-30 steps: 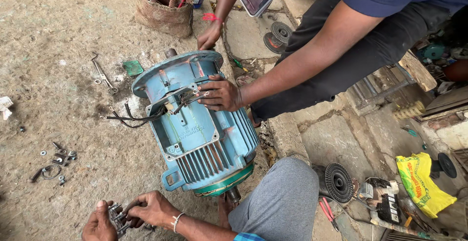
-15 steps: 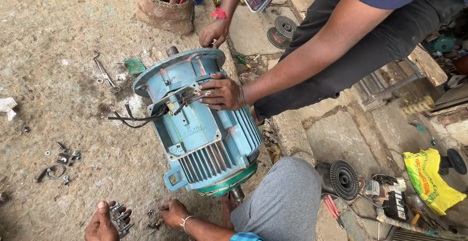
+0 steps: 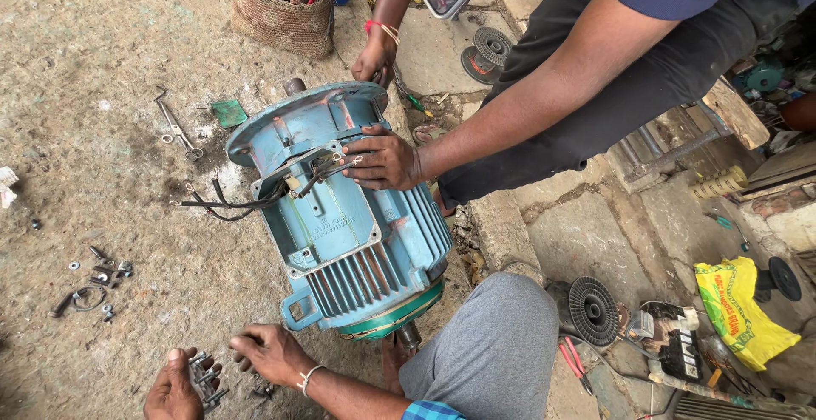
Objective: The person sits on the floor and assembles a small white terminal block, inserting and tightening metal bolts and nuts. A second person works on the wiring of a blue electric motor nearby. The recorder handles the terminal block repeatedly, adjusting the bolts.
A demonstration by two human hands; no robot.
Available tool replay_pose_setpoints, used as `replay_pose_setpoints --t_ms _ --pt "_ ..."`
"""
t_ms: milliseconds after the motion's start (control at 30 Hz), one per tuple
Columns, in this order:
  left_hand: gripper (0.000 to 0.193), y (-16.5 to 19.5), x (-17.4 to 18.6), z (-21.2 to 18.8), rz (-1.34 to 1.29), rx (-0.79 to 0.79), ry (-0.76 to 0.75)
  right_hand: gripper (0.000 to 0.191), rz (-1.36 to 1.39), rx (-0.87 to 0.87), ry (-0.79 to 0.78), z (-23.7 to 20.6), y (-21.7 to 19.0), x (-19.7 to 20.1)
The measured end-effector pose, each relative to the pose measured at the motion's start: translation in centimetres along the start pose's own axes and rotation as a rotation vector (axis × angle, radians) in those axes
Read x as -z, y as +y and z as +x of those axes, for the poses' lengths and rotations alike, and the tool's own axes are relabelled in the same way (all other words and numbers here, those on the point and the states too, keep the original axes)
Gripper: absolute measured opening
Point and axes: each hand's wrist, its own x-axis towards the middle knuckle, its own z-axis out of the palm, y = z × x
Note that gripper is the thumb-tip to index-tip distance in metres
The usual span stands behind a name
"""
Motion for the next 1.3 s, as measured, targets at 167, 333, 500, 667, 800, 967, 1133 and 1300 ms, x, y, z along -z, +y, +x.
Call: replay_pose_setpoints --t_ms 167,333,500,667,800,967,1133,1300 --pt "0.058 -0.1 0.2 0.2 0.027 0.085 -0.111 0.050 0.165 0.101 -0.109 0.5 -0.9 -0.4" --pt "0.058 -0.2 0.3 0.2 -0.013 0.054 -0.131 0.040 0.220 0.044 -0.127 0.5 -0.3 -0.3" --pt "0.059 -0.2 0.2 -0.1 0.050 0.052 -0.135 0.036 0.157 0.156 -0.118 0.2 -0.1 -0.3" --pt "0.058 -0.1 -0.1 -0.5 0.119 0.066 -0.167 0.032 0.019 0.132 -0.095 0.0 0.1 -0.2" --pt "0.060 0.0 -0.2 -0.6 0.124 0.100 -0.184 0.027 -0.010 0.174 -0.081 -0.2 0.2 -0.1" --pt "0.062 0.1 0.0 -0.7 0.168 0.069 -0.188 0.024 0.088 0.184 -0.074 -0.6 -0.6 0.1" --pt "0.062 0.5 0.3 -0.7 0.260 0.121 -0.145 0.026 0.159 0.106 -0.117 -0.5 -0.5 0.0" --pt "0.062 0.4 0.2 -0.8 0.276 0.088 -0.146 0.024 -0.067 0.214 -0.099 -0.3 -0.6 0.1"
